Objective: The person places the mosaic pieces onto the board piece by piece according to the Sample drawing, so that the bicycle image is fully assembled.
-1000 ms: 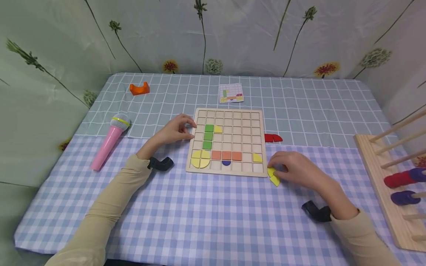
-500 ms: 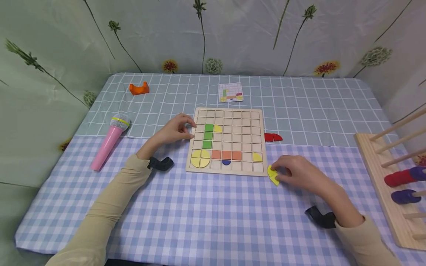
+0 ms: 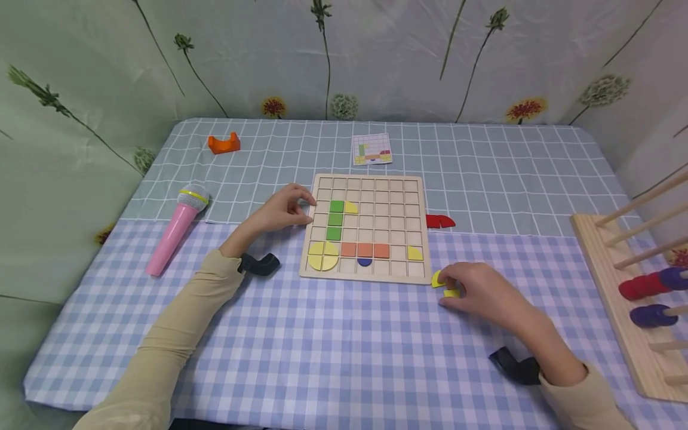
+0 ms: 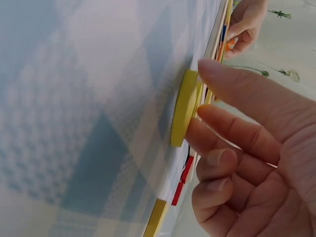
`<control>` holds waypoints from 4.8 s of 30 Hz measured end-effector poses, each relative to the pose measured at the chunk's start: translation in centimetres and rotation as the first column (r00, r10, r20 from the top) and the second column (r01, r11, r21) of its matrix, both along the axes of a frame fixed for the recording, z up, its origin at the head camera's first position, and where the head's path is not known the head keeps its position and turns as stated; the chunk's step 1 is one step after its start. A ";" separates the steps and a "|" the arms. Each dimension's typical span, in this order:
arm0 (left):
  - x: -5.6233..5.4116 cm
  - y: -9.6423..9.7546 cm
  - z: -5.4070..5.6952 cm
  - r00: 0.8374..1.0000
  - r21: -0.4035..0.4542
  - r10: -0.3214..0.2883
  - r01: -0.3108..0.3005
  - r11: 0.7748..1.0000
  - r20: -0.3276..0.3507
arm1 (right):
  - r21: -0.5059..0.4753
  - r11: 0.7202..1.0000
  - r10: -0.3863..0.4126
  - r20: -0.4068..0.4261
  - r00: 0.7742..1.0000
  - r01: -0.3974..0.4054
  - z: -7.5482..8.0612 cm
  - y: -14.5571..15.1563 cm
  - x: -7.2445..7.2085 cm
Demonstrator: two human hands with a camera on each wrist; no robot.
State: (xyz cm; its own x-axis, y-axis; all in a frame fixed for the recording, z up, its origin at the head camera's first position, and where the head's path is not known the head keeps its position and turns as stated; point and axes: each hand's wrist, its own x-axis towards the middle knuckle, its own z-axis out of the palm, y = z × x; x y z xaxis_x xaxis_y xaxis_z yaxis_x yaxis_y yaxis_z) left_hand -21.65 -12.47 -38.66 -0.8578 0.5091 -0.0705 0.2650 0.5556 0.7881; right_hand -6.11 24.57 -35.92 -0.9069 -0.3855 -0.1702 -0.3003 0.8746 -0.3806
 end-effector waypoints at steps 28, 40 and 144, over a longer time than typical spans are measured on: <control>0.0 0.0 0.0 1.000 0.013 -0.006 0.006 1.000 0.005 | 0.072 0.989 0.134 -0.126 0.983 -0.126 0.5 0.6 -2.2; 0.1 -0.2 0.1 1.000 0.011 -0.005 0.005 1.000 0.000 | 0.046 0.982 0.191 -0.200 0.961 -0.185 1.3 -1.2 -3.7; 0.0 0.0 -0.3 0.999 0.012 -0.015 0.015 1.000 -0.032 | 0.085 0.996 0.064 -0.318 0.946 -0.039 -1.2 -0.4 3.2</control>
State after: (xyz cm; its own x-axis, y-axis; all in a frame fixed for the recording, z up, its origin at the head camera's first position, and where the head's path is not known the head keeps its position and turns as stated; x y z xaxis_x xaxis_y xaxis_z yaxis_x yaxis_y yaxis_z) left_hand -21.65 -12.49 -38.98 -0.8519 0.5224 -0.0369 0.2982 0.5416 0.7860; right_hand -2.89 24.15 -37.09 -0.8976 -0.4304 0.0953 -0.4408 0.8773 -0.1897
